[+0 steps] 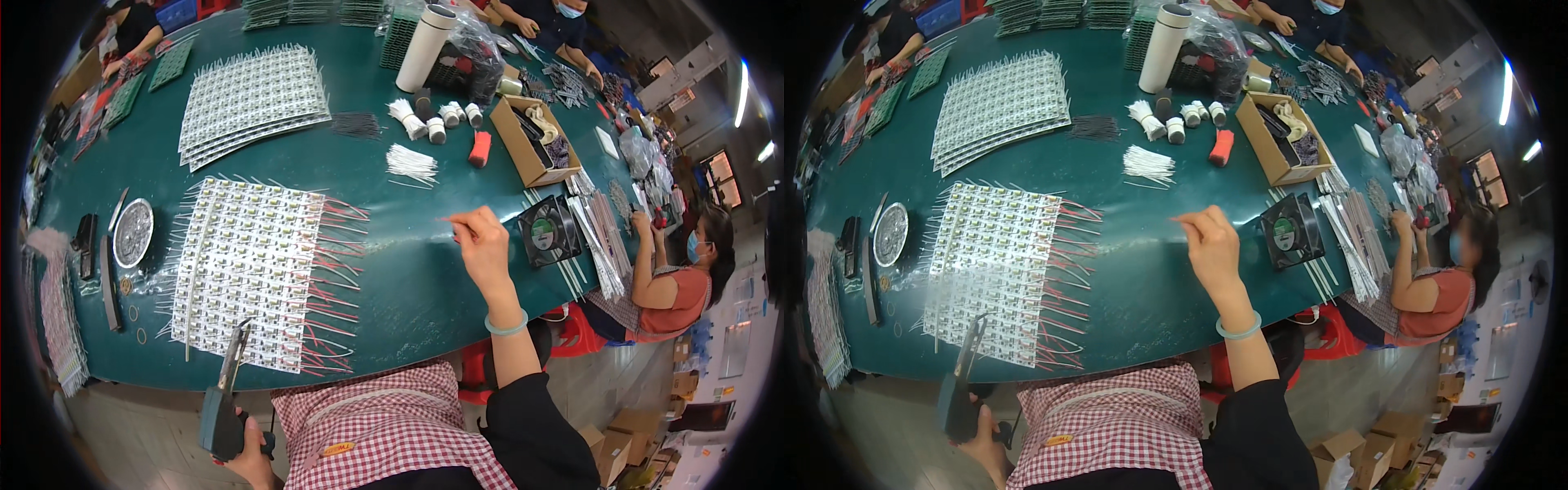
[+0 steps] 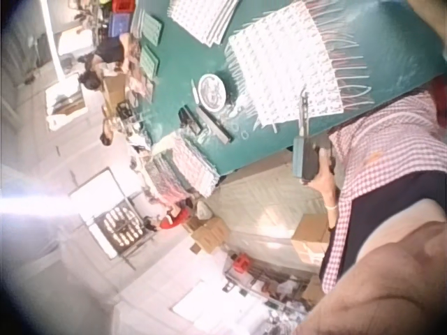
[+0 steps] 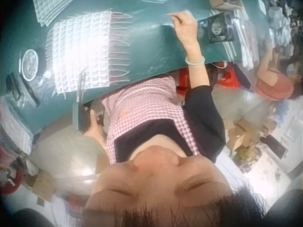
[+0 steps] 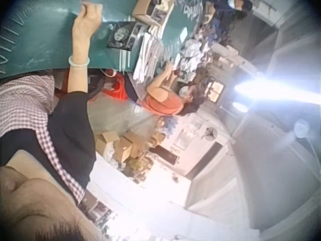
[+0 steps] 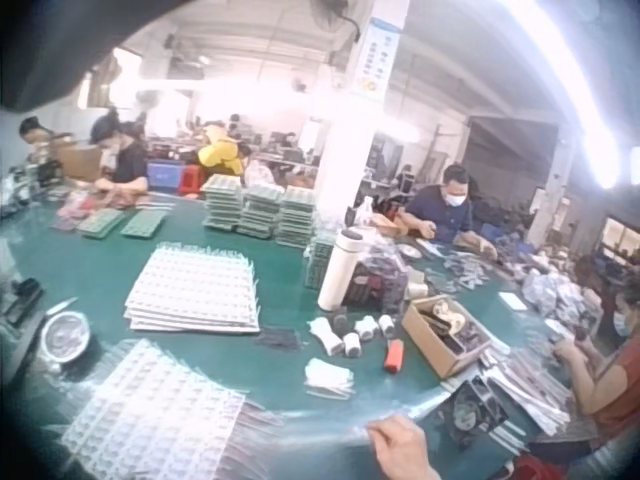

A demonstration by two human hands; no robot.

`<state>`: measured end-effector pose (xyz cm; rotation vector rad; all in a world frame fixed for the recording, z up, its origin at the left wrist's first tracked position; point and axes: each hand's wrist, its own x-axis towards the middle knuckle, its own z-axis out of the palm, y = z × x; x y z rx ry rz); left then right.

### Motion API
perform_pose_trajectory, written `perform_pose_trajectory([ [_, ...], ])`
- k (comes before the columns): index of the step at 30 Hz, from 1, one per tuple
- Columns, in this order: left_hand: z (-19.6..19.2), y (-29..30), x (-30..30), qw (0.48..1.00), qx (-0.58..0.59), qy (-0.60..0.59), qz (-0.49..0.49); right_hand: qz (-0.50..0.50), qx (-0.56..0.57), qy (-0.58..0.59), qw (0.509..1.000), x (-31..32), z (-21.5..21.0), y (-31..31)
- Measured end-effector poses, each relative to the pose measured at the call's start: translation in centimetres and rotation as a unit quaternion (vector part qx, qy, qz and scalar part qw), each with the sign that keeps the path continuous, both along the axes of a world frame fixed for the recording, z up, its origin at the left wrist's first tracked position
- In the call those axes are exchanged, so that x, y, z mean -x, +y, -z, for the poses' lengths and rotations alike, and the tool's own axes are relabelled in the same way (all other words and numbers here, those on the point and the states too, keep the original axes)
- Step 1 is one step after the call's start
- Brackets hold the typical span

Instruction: The person uses a soldering iron to attach red and white wires to a grid of LED modules on a green workbench. They repeatedly pick wires from piles, position them on the board, and apply solder to secure the connections.

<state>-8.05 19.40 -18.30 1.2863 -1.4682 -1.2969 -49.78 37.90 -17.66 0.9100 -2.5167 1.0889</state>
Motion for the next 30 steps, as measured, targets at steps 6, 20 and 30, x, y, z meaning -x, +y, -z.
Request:
perform_pose_trajectory([
  [6,-0.8,-0.2,2.2,0.998,-0.044,0.037,-0.004,0.07,-0.058,0.038,0.995,1.6,3.5,4.9],
  [20,-3.5,0.5,4.3,0.973,0.053,-0.107,0.198,0.053,0.063,0.026,0.996,4.9,-1.5,1.1],
  [30,-2.4,-2.5,2.5,0.952,0.15,-0.144,0.224,-0.196,-0.029,-0.042,0.979,-1.3,2.8,-6.0],
])
